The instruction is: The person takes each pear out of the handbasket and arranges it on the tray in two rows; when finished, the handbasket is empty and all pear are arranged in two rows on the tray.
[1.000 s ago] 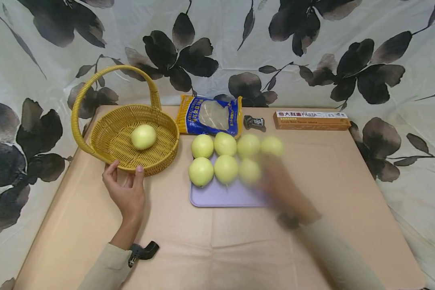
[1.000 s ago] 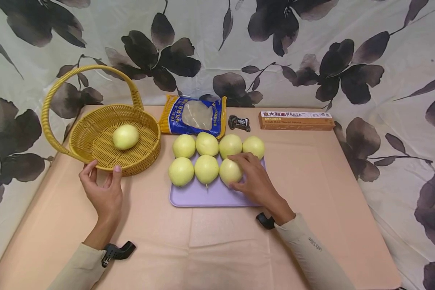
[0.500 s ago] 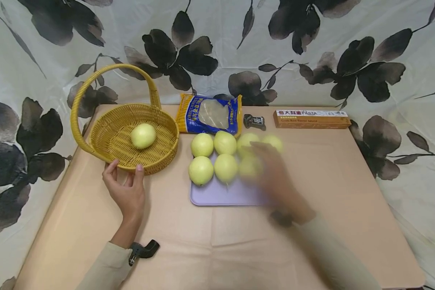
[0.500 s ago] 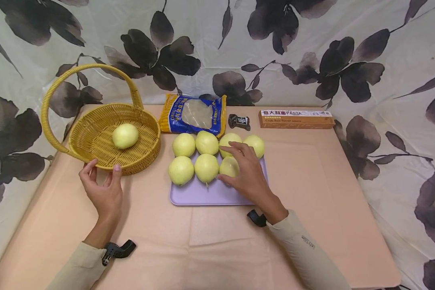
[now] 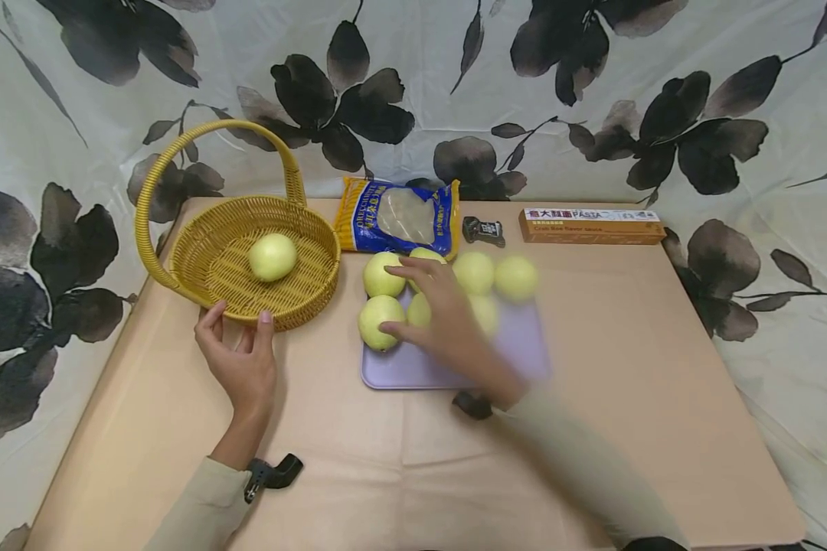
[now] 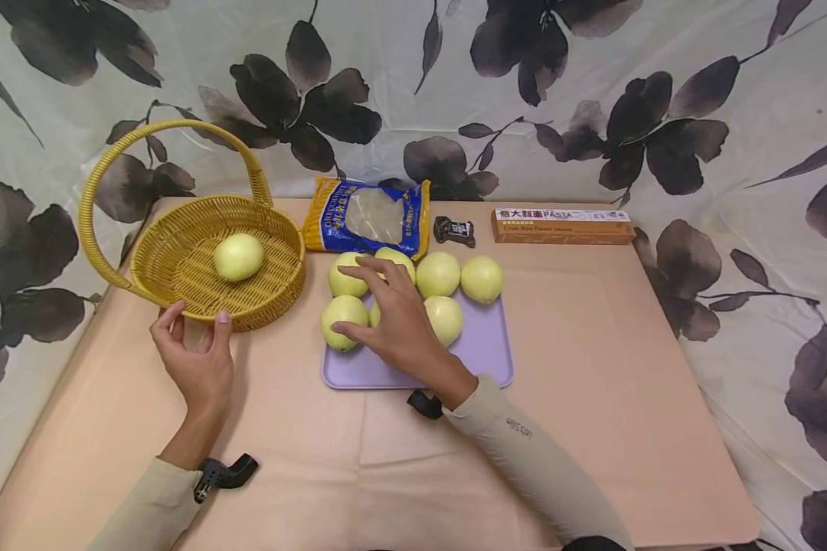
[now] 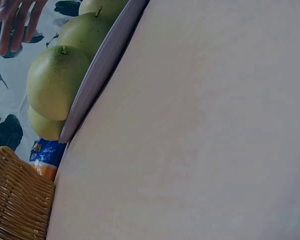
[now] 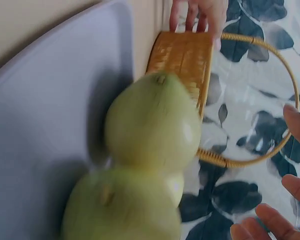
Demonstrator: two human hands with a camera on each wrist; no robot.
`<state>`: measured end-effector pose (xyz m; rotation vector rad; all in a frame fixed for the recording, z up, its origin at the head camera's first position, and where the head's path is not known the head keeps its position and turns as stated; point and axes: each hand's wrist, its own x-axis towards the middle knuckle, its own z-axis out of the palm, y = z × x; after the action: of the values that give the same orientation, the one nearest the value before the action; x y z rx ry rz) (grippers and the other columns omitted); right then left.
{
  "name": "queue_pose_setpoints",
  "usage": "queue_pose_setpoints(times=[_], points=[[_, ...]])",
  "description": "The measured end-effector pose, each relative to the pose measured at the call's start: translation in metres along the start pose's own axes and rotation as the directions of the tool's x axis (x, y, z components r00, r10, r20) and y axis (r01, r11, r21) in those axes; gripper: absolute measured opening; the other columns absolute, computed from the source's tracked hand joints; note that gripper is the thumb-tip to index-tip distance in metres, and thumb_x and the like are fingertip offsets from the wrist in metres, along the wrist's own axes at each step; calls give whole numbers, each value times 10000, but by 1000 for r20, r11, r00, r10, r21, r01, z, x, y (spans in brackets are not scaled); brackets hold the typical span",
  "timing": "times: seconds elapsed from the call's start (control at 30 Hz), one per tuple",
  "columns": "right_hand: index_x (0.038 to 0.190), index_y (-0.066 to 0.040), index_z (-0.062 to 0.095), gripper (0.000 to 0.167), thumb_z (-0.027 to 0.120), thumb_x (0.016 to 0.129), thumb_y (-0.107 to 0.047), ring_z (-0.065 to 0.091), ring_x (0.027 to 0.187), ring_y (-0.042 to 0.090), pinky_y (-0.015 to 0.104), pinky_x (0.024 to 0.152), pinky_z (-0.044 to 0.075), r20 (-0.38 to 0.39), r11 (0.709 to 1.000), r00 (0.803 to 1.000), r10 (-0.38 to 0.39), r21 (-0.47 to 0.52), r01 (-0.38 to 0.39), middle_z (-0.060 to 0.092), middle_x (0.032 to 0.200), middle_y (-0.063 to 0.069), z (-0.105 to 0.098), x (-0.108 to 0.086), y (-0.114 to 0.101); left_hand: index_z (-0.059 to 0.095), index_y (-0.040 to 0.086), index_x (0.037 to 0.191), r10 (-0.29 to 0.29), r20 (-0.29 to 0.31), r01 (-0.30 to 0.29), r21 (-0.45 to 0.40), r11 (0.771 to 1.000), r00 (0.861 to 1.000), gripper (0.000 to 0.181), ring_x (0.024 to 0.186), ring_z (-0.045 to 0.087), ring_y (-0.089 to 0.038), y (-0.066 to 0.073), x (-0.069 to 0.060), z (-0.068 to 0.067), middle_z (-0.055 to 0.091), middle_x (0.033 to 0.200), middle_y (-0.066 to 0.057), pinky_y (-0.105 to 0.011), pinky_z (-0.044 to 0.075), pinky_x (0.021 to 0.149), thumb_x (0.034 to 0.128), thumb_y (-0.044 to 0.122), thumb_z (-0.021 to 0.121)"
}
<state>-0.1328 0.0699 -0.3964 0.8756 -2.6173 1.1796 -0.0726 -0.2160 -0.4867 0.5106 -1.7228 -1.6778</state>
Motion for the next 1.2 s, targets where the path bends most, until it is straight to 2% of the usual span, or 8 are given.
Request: queue_pose_setpoints(times=[0.27, 0.57, 0.77, 0.87, 1.03, 1.2], points=[[1489, -132, 590, 779, 935, 826, -351, 529, 1416, 225, 377, 1240, 413, -21, 994, 998, -67, 84, 68, 615, 1492, 53, 33, 25, -25, 432, 57, 1500, 2, -1, -2, -1, 1000, 1000, 656, 1570, 312, -213, 0, 0, 0, 221, 1736, -80, -538, 481, 1193, 942, 55, 777], [1526, -190, 554, 823, 929, 826, -405, 557, 1357, 199, 326, 1156, 470, -9, 991, 1000, 20, 129, -19, 623, 1453, 43, 74, 59, -55, 430, 70, 1504, 17, 9, -18, 18, 1000, 1000, 662, 1558, 333, -206, 3, 0, -1, 254, 1712, -79, -491, 502, 1183, 945, 80, 785], [1535, -193, 532, 818, 914, 846, -414, 547, 1396, 197, 327, 1164, 464, -22, 989, 998, 50, 137, -47, 614, 1498, 35, 105, 87, -62, 434, 63, 1496, 22, 1, -22, 32, 999, 1000, 657, 1550, 348, -196, 3, 1, 0, 288, 1689, -85, -494, 512, 1174, 946, 92, 791], [1529, -196, 538, 804, 912, 850, -410, 566, 1347, 205, 312, 1104, 470, -34, 988, 997, 66, 143, -61, 637, 1474, 41, 119, 100, -64, 437, 62, 1492, 21, -3, -21, 35, 999, 1000, 654, 1552, 341, -196, 4, 1, 0, 288, 1689, -82, -493, 517, 1169, 942, 89, 792], [1538, -272, 528, 811, 907, 844, -455, 556, 1262, 161, 231, 955, 460, 5, 984, 987, 161, 79, -161, 652, 1450, -1, 140, 124, -67, 436, 52, 1489, 23, -11, -23, 44, 999, 1000, 647, 1557, 336, -207, 0, 2, -1, 283, 1697, -77, -460, 528, 1161, 945, 82, 783], [1542, -309, 510, 806, 887, 853, -492, 538, 1277, 128, 219, 1001, 474, 58, 972, 970, 235, -27, -234, 627, 1463, -48, 153, 144, -66, 433, 48, 1496, 23, -8, -22, 40, 999, 1000, 651, 1564, 328, -213, -1, 1, 0, 270, 1710, -65, -471, 526, 1161, 950, 90, 784]])
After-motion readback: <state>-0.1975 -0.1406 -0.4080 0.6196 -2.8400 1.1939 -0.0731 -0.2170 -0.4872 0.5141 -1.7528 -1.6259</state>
